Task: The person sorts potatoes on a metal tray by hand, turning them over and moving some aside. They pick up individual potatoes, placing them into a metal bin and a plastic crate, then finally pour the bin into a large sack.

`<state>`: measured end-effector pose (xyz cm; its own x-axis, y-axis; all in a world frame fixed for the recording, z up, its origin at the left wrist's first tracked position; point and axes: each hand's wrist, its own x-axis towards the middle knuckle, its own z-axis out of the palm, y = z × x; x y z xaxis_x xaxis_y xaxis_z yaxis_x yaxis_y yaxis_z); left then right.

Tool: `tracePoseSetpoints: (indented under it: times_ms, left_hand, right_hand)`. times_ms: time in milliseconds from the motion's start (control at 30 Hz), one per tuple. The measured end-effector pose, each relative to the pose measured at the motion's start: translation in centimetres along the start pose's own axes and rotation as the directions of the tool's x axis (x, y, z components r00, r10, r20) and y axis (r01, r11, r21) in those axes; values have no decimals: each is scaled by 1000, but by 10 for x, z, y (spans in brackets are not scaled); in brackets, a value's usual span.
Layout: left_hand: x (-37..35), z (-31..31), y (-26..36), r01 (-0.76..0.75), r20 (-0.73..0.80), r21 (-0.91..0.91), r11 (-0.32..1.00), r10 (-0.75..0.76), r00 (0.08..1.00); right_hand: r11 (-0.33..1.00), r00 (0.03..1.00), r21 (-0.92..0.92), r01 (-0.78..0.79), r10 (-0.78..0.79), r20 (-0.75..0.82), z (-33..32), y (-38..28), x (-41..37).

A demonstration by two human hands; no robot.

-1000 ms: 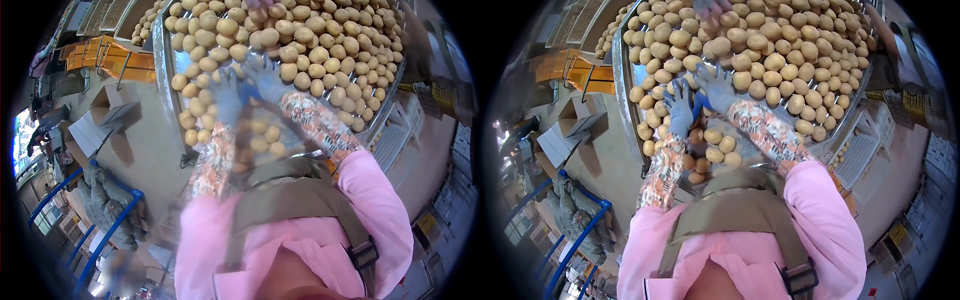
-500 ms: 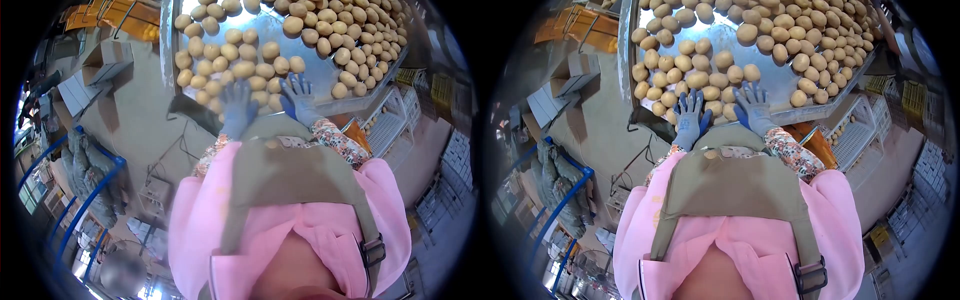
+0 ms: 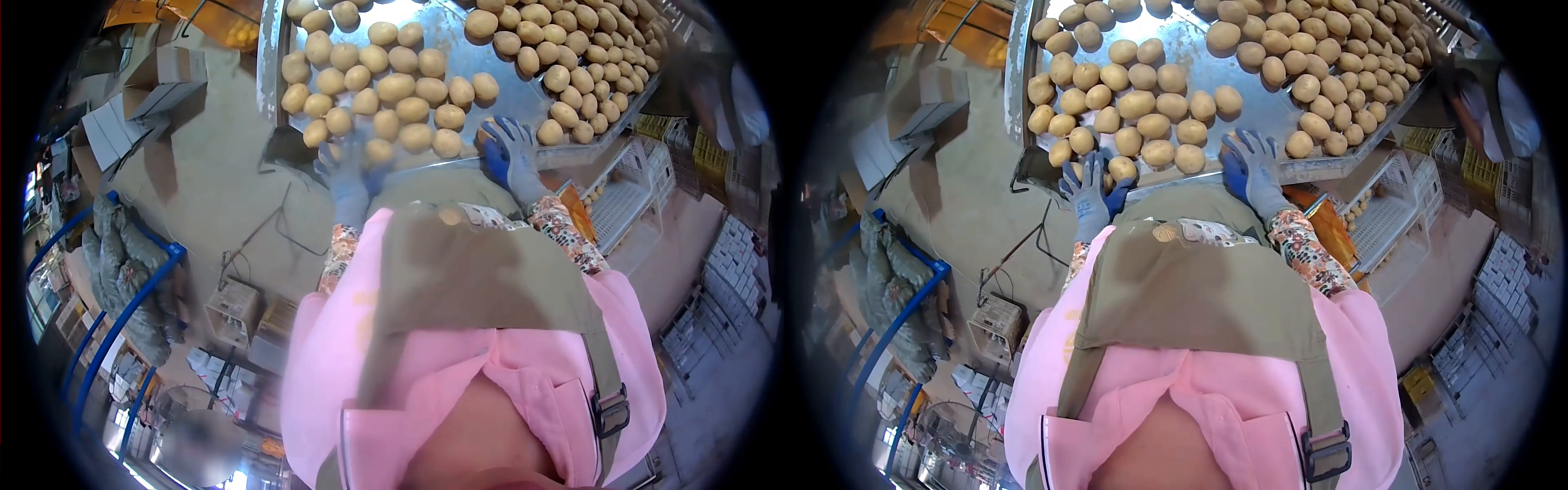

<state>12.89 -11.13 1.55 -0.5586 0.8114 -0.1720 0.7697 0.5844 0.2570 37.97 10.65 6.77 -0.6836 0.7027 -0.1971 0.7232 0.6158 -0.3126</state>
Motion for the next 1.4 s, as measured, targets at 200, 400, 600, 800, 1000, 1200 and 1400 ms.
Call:
tracePoseSetpoints:
  times_ms: [200,400,600,800,1000,1200,1400]
  left_hand:
    - [17,-12,13,-51,-46,38,998,53,998]
    - [64,-4,21,-80,-171,-1,997,78,982]
    - [30,1,-21,78,-80,89,993,-71,994]
    - [-16,10,-38,188,-176,-170,967,-218,960]
    - [10,-8,-16,92,-258,-134,987,-124,958]
    - [96,-22,19,-257,-509,-282,924,83,857]
    - [205,-46,49,-338,-295,-132,932,288,911]
  right_hand:
    - [853,856,-76,517,-517,16,14,-71,61]
    - [967,973,131,219,-207,-100,27,-4,137]
    - [992,967,91,86,-105,234,-43,34,106]
    - [962,936,123,244,-267,229,-2,-33,119]
    - [818,953,-501,281,-300,45,54,-80,149]
    - [913,905,362,185,-302,300,5,-52,137]
    - [738,891,539,405,-452,-51,-6,-29,91]
